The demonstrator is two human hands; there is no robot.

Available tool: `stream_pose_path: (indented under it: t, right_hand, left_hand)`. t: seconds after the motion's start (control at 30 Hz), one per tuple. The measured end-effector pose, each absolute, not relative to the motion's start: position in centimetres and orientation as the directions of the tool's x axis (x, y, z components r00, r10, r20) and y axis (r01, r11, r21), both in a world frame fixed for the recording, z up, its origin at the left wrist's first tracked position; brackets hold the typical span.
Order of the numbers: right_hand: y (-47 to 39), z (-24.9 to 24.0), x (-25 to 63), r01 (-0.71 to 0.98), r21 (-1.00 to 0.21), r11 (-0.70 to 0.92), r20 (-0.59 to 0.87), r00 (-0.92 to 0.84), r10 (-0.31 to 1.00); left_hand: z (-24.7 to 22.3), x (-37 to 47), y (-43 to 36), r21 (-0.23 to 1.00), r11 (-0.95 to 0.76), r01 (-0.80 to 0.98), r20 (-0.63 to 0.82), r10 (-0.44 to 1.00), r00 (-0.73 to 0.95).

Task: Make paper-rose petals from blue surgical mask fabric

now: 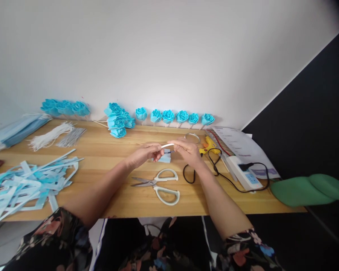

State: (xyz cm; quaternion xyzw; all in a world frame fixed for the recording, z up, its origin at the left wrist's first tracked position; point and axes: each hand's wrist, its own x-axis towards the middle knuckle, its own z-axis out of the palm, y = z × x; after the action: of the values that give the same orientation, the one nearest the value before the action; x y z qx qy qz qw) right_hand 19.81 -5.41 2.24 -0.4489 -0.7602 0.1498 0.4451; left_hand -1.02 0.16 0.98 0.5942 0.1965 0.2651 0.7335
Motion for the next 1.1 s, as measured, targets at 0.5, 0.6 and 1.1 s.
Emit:
stream_pose_path:
  t: [0.5, 0.6, 1.1]
  right_hand:
    - [-9.5, 3.5, 26.6, 0.690, -0.714, 0.120, 0.485, 0.363, 0.795]
    - [-11.4, 3.4, 27.2, 0.817, -0.575, -0.042, 0.493, 0.387, 0.779]
    - [-14.4, 3.5, 19.3, 0.898, -0.357, 0.257, 0.368, -0.118, 0.922]
  left_hand:
    - [0.5, -0.7, 1.2, 0.938, 0.147, -0.313, 0.094, 0.763, 0.640]
    - [0.4, -0.7, 1.4, 0.919, 0.158, -0.362, 0.095, 0.801, 0.592]
    - [0.6, -0.9, 2.0, 0.889, 0.164, -0.428, 0.098, 0.844, 0.527]
